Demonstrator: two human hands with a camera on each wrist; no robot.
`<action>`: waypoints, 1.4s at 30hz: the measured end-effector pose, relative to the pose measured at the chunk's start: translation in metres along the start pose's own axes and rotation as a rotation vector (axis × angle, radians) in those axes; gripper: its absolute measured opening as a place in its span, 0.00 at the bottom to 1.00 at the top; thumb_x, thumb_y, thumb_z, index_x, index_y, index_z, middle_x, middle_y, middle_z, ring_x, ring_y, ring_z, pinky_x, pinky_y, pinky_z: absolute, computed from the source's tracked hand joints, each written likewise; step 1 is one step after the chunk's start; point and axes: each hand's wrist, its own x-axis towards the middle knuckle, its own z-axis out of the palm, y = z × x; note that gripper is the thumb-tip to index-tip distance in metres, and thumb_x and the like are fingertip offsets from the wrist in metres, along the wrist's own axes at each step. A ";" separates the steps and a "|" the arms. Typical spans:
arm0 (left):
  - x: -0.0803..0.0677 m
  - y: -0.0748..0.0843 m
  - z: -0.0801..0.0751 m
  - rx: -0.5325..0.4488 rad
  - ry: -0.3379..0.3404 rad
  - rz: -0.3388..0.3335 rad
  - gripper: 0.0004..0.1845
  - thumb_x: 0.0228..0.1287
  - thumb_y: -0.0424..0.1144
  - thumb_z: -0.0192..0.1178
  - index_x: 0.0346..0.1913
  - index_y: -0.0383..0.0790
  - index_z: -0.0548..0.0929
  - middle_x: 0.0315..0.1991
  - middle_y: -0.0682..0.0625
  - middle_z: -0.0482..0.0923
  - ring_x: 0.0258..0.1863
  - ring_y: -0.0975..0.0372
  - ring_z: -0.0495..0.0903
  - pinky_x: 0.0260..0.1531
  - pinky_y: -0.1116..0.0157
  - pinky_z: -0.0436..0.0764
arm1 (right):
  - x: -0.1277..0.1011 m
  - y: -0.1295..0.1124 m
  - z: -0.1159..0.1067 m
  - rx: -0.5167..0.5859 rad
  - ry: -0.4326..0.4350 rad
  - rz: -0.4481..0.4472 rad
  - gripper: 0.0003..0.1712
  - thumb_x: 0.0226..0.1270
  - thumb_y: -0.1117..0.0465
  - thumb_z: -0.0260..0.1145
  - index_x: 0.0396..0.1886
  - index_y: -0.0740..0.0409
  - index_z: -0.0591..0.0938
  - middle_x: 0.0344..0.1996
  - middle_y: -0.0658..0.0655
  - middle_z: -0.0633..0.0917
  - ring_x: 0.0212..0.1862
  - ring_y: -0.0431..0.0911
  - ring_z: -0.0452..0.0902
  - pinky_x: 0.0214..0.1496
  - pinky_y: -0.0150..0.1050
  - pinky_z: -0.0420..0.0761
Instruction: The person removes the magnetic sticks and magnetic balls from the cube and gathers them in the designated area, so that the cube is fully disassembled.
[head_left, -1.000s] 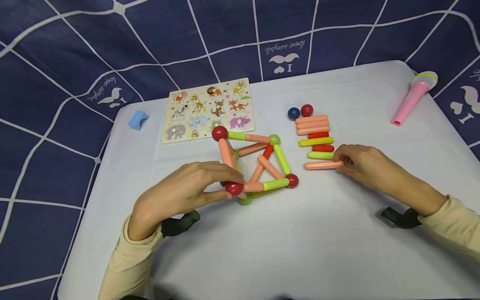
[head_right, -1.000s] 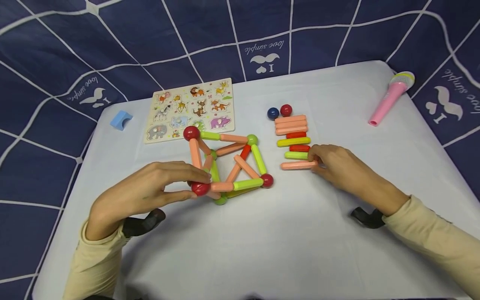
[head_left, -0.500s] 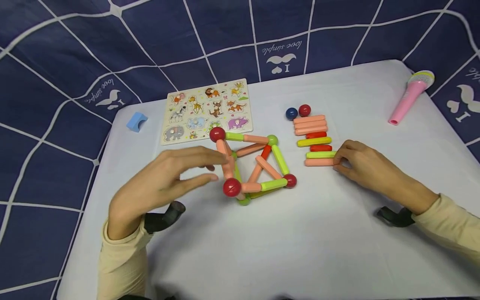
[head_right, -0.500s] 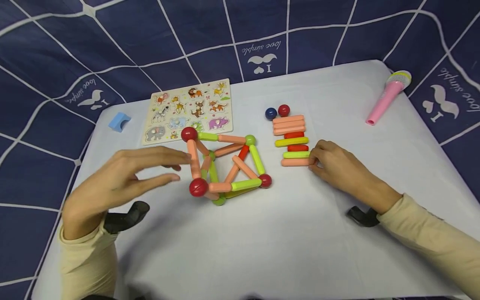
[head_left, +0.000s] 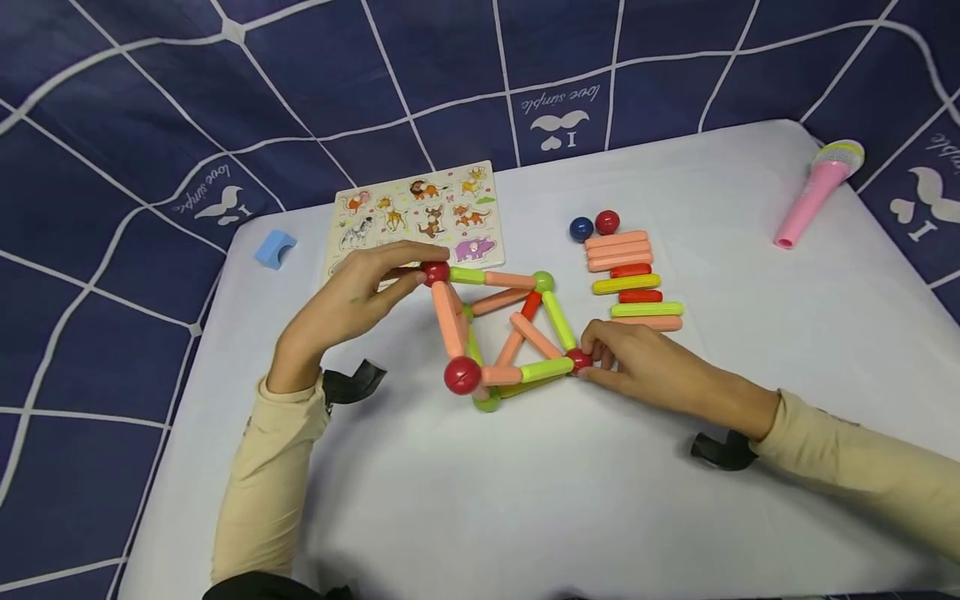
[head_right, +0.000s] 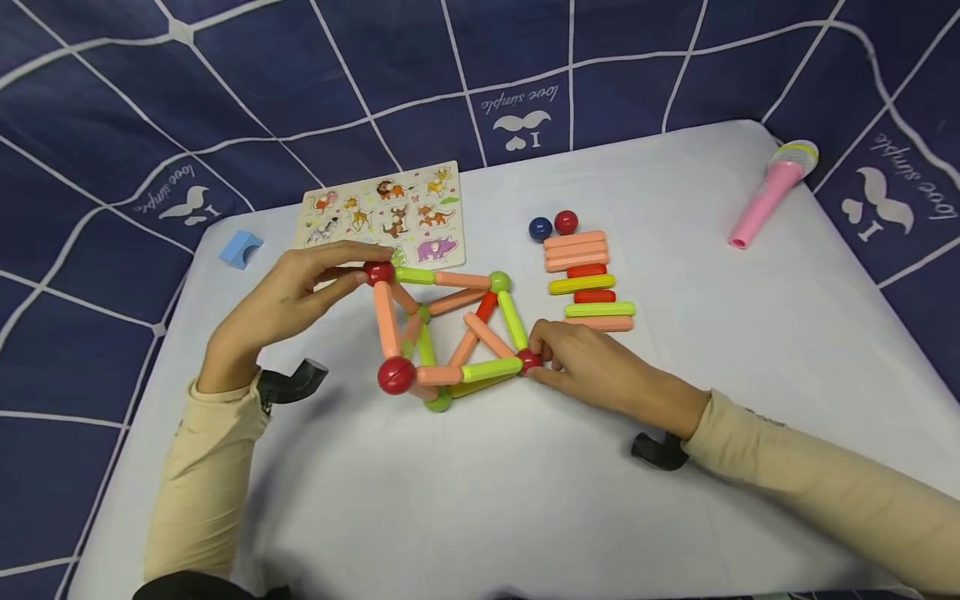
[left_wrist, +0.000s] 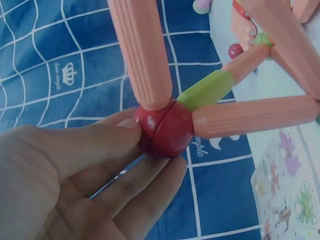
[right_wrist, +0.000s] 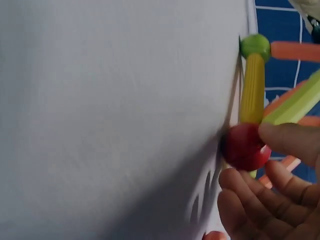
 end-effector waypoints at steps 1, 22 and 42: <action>-0.001 0.000 0.000 -0.005 -0.001 -0.002 0.20 0.69 0.28 0.59 0.62 0.40 0.79 0.58 0.51 0.79 0.60 0.61 0.75 0.57 0.60 0.78 | 0.002 0.001 0.000 -0.002 0.005 0.004 0.14 0.58 0.56 0.77 0.38 0.51 0.79 0.28 0.43 0.79 0.32 0.38 0.75 0.33 0.32 0.79; -0.043 0.043 0.012 0.027 -0.073 -0.015 0.15 0.52 0.31 0.75 0.43 0.42 0.84 0.40 0.58 0.81 0.41 0.67 0.80 0.39 0.68 0.83 | 0.051 0.009 -0.018 0.071 -0.019 0.098 0.09 0.70 0.66 0.63 0.48 0.64 0.80 0.36 0.58 0.83 0.18 0.43 0.73 0.21 0.33 0.72; -0.045 0.054 0.019 0.031 -0.166 -0.007 0.16 0.55 0.38 0.74 0.47 0.46 0.85 0.42 0.59 0.77 0.37 0.68 0.76 0.36 0.69 0.80 | 0.008 -0.081 -0.060 0.079 -0.019 0.061 0.19 0.68 0.44 0.65 0.48 0.50 0.79 0.21 0.45 0.79 0.20 0.40 0.73 0.22 0.36 0.73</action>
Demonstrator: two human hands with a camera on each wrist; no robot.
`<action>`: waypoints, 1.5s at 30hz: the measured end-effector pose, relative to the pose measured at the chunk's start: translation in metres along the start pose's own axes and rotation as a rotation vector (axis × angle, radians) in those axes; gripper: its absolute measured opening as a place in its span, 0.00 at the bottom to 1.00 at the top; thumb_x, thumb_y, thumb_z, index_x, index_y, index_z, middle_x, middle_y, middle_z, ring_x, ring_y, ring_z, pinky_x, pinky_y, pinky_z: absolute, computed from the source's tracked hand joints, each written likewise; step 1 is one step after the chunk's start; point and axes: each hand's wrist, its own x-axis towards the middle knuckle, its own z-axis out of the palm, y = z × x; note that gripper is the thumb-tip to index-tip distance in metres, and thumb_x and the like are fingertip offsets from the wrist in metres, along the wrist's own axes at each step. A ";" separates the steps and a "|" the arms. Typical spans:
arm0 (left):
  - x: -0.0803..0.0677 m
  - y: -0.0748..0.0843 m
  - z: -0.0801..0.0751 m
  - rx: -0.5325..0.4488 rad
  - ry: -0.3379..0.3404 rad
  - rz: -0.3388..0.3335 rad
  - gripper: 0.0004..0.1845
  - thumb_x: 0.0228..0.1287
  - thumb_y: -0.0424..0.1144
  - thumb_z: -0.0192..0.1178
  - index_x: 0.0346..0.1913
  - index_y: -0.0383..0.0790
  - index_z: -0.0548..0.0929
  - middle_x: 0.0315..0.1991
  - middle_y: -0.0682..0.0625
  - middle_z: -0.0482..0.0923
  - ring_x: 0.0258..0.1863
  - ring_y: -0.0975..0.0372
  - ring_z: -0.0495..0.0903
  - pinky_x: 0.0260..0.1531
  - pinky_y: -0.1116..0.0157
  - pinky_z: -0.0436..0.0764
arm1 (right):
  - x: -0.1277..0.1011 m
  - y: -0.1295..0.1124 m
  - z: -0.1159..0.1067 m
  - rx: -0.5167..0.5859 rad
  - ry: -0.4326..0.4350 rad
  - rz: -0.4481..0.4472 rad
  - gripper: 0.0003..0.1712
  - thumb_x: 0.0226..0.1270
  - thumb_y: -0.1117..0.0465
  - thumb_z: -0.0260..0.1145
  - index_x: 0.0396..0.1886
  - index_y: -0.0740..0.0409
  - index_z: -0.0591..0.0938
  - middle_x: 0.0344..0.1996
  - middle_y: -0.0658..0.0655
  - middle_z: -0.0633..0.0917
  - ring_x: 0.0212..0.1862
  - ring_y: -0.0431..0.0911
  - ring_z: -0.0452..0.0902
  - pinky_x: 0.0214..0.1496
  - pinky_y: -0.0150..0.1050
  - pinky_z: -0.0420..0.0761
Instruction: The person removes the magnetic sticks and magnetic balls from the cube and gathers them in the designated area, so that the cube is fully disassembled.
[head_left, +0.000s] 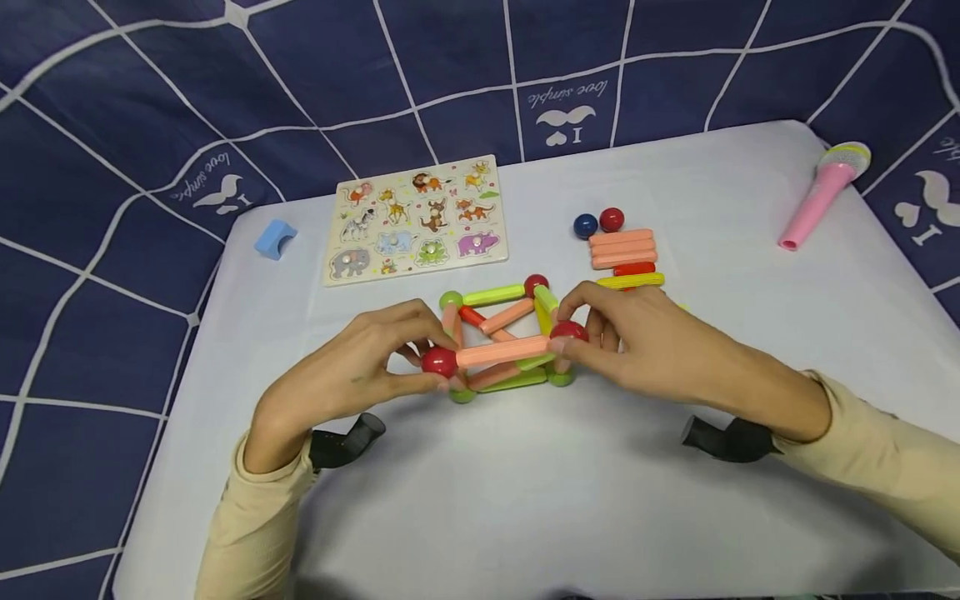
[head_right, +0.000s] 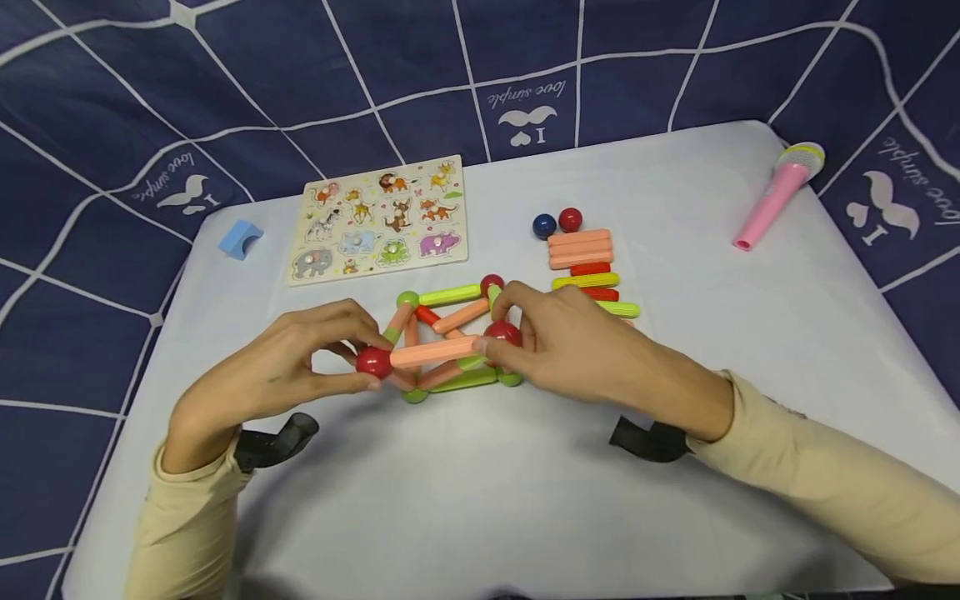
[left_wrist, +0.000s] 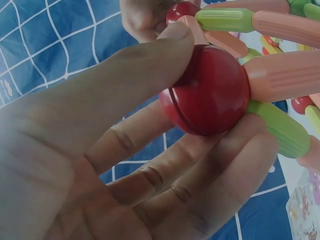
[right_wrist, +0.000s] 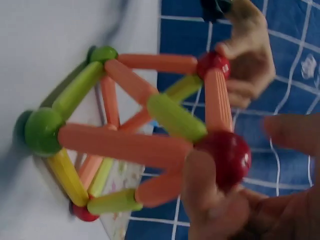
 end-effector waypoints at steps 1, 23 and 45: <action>0.000 0.000 0.000 0.001 -0.001 -0.003 0.16 0.55 0.38 0.74 0.47 0.46 0.85 0.42 0.59 0.77 0.37 0.68 0.76 0.36 0.69 0.80 | 0.000 -0.003 0.003 -0.028 -0.009 -0.002 0.20 0.66 0.44 0.67 0.48 0.51 0.78 0.20 0.44 0.78 0.19 0.40 0.72 0.21 0.36 0.72; 0.001 0.000 -0.002 -0.005 -0.022 -0.006 0.15 0.54 0.40 0.75 0.44 0.46 0.84 0.41 0.59 0.76 0.37 0.68 0.76 0.37 0.69 0.81 | 0.006 0.000 0.027 0.045 0.076 0.035 0.18 0.51 0.59 0.70 0.42 0.57 0.79 0.24 0.49 0.80 0.24 0.42 0.73 0.23 0.36 0.76; 0.001 0.000 -0.004 -0.010 -0.025 0.013 0.15 0.55 0.42 0.75 0.44 0.45 0.84 0.41 0.59 0.76 0.37 0.68 0.76 0.37 0.69 0.81 | 0.007 0.006 0.043 0.029 0.262 -0.064 0.11 0.48 0.61 0.70 0.33 0.55 0.80 0.20 0.46 0.78 0.20 0.39 0.72 0.18 0.33 0.75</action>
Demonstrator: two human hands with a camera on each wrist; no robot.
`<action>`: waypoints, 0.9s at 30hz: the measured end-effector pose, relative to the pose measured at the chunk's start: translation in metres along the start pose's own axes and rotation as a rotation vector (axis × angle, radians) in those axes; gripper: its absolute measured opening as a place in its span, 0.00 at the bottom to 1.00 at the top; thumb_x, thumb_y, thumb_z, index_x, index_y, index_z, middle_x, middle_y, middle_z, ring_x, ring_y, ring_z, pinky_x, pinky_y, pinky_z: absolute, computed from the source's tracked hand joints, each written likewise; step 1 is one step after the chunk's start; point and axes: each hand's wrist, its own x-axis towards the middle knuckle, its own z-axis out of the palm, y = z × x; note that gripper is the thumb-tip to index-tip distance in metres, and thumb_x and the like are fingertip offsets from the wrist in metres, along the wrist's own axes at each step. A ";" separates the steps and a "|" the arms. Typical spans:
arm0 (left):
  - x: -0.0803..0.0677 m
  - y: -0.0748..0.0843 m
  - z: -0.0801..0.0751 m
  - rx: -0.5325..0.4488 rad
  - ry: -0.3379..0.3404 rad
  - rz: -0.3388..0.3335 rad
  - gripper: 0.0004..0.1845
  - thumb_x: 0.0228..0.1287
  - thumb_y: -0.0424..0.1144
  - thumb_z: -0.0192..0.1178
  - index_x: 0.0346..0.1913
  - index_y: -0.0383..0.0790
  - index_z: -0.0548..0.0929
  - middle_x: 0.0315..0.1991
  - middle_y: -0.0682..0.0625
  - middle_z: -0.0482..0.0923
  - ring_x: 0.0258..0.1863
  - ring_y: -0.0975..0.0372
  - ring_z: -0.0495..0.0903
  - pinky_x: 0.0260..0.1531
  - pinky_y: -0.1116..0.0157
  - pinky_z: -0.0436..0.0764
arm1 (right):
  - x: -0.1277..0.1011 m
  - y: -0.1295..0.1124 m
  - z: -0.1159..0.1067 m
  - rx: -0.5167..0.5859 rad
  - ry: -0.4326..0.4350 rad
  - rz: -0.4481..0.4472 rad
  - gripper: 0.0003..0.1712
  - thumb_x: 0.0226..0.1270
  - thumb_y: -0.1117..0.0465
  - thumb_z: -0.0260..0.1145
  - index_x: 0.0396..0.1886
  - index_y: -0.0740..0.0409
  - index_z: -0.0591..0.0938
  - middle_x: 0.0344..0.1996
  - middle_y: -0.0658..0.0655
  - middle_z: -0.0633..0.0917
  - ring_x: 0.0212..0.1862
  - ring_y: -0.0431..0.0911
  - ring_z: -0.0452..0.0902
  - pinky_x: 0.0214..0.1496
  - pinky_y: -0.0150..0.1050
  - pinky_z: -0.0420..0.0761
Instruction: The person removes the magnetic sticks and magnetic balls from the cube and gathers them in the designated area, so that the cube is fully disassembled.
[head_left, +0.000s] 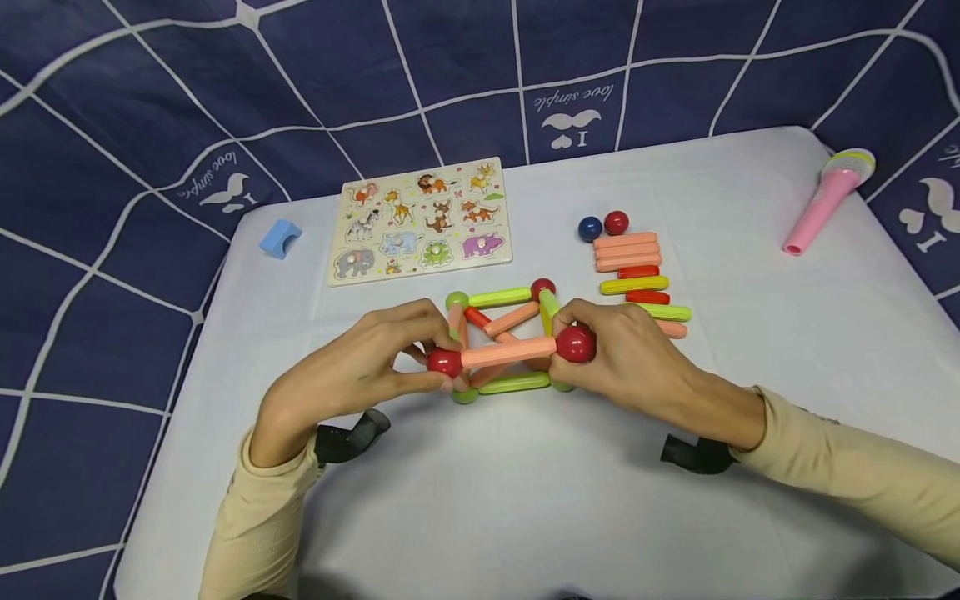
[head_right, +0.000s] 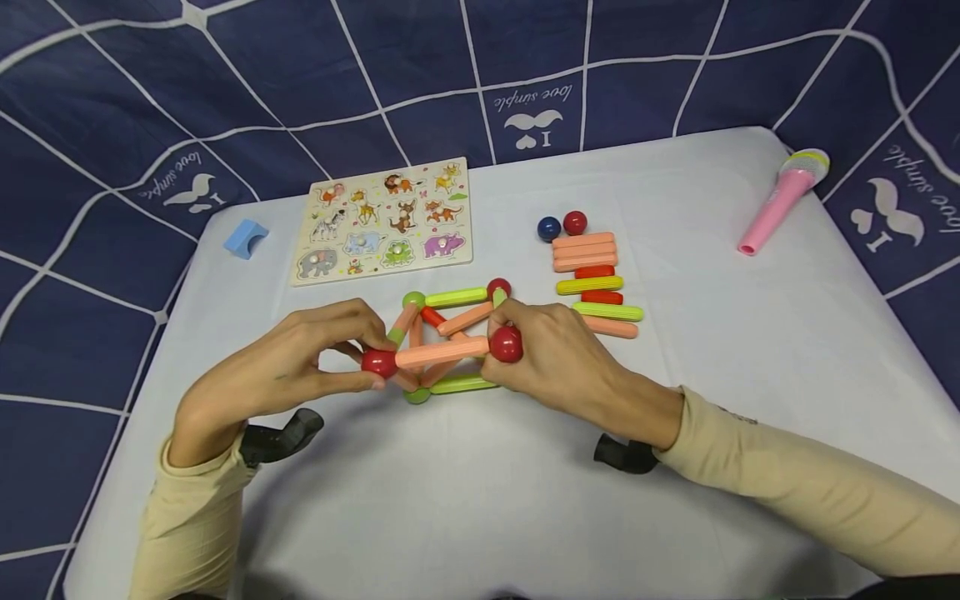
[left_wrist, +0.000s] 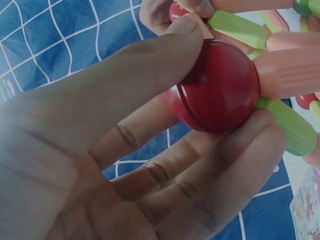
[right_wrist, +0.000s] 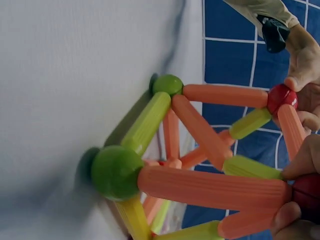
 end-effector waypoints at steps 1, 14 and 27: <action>0.000 0.000 0.000 0.000 0.000 0.000 0.15 0.55 0.41 0.75 0.44 0.46 0.85 0.41 0.59 0.76 0.37 0.68 0.76 0.37 0.69 0.81 | 0.000 0.000 0.000 0.008 -0.005 -0.001 0.11 0.49 0.62 0.70 0.33 0.55 0.80 0.21 0.47 0.79 0.21 0.40 0.72 0.18 0.33 0.75; 0.000 0.001 0.001 0.000 -0.007 -0.029 0.15 0.55 0.41 0.74 0.45 0.45 0.84 0.41 0.59 0.76 0.37 0.67 0.76 0.37 0.68 0.81 | -0.002 0.000 -0.008 0.068 -0.055 0.037 0.08 0.55 0.63 0.70 0.36 0.53 0.82 0.31 0.47 0.84 0.31 0.43 0.78 0.29 0.34 0.82; -0.001 0.001 0.001 0.004 -0.009 -0.039 0.14 0.55 0.38 0.74 0.44 0.45 0.84 0.42 0.58 0.76 0.37 0.68 0.77 0.37 0.68 0.81 | 0.023 0.043 -0.065 0.031 -0.015 0.213 0.18 0.76 0.56 0.45 0.56 0.57 0.75 0.44 0.59 0.79 0.40 0.52 0.73 0.38 0.45 0.74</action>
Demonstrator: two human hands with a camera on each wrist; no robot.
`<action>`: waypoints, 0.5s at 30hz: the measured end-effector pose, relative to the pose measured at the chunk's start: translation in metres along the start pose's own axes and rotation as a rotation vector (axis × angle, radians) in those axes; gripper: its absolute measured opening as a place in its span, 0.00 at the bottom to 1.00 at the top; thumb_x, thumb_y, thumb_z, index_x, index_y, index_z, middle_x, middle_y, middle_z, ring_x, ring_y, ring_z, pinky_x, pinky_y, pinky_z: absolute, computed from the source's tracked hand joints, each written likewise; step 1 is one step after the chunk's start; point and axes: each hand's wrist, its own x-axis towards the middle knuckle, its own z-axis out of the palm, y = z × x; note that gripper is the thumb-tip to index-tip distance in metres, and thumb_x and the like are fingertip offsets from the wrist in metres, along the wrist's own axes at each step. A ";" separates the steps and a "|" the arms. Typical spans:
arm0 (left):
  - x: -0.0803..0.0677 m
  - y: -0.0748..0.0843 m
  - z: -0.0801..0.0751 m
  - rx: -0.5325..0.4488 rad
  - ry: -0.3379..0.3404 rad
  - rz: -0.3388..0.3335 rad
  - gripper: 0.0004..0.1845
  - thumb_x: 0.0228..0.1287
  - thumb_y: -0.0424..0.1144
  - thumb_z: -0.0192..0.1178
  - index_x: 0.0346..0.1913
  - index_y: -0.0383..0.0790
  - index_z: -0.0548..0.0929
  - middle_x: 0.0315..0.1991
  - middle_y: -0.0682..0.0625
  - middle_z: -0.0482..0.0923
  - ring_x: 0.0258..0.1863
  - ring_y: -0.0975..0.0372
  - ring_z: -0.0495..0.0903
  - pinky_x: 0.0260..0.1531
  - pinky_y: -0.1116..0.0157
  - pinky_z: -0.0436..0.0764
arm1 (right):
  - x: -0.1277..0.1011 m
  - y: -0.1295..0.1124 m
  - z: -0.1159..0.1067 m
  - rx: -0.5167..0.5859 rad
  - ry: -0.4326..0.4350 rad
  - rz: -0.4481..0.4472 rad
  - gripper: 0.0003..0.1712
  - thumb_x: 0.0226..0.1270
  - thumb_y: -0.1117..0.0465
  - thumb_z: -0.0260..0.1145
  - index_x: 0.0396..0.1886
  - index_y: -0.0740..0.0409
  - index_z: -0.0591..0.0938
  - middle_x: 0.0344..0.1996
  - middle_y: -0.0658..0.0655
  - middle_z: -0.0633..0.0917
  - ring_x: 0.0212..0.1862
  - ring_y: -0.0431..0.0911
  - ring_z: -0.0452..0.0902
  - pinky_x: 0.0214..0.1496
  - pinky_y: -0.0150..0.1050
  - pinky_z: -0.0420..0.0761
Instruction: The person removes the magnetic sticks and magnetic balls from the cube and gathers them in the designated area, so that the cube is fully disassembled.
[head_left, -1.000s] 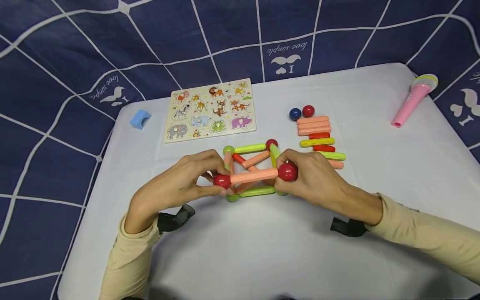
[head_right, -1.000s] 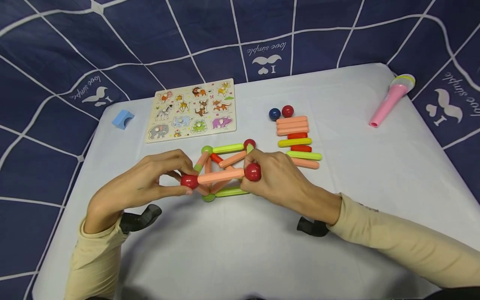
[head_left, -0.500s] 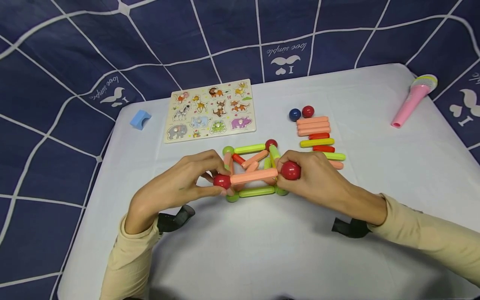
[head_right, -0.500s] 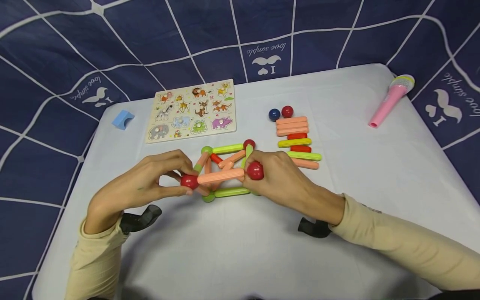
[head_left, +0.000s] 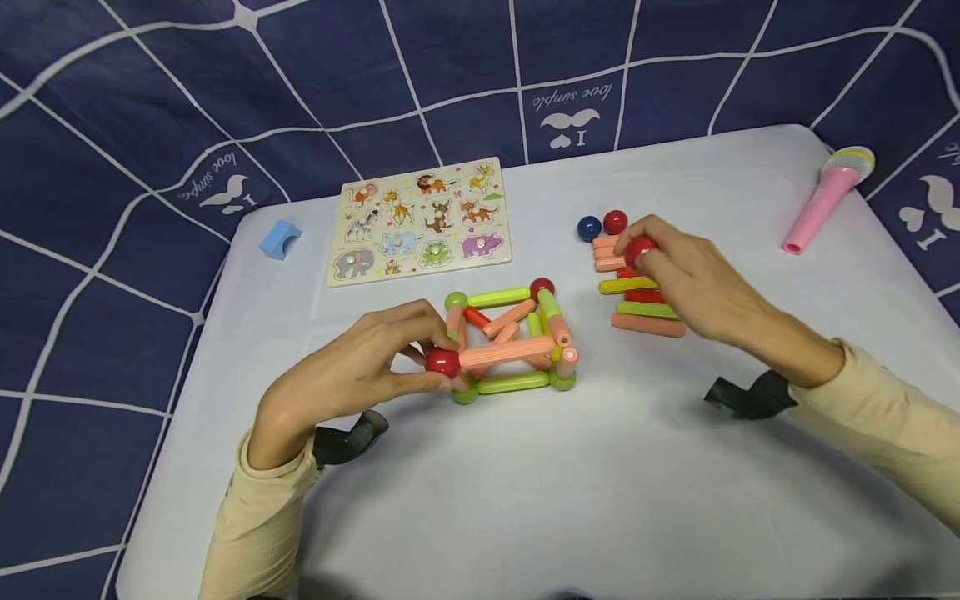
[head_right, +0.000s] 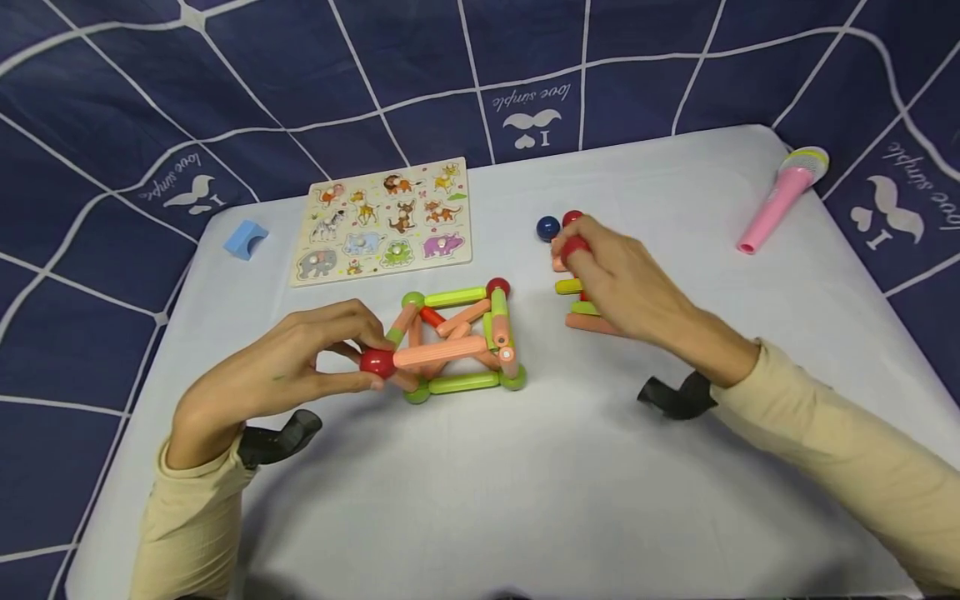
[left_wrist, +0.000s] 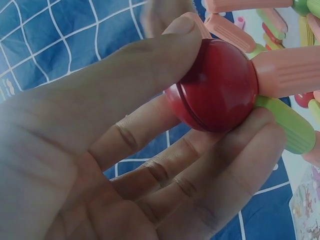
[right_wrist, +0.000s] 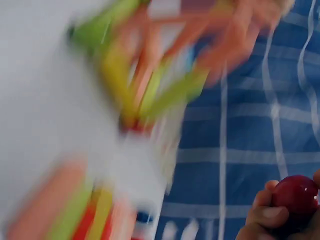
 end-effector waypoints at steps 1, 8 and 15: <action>0.000 0.000 0.000 0.003 0.001 0.000 0.14 0.56 0.38 0.74 0.44 0.45 0.84 0.42 0.58 0.76 0.37 0.68 0.77 0.37 0.68 0.81 | 0.009 0.009 -0.005 -0.030 0.002 0.028 0.21 0.76 0.56 0.43 0.59 0.58 0.74 0.46 0.60 0.78 0.41 0.53 0.72 0.39 0.46 0.73; 0.000 -0.001 0.001 0.006 0.009 0.008 0.14 0.56 0.41 0.74 0.45 0.47 0.84 0.42 0.59 0.76 0.38 0.68 0.76 0.39 0.67 0.81 | 0.067 0.075 -0.025 -0.183 -0.011 0.085 0.30 0.72 0.61 0.58 0.66 0.74 0.63 0.55 0.75 0.72 0.53 0.66 0.70 0.49 0.60 0.77; 0.001 0.001 0.001 0.006 0.010 0.012 0.14 0.56 0.43 0.74 0.45 0.47 0.84 0.42 0.60 0.76 0.40 0.68 0.77 0.40 0.67 0.81 | 0.099 0.102 -0.021 -0.215 -0.074 0.120 0.26 0.72 0.62 0.58 0.63 0.73 0.70 0.54 0.75 0.73 0.54 0.67 0.71 0.53 0.60 0.74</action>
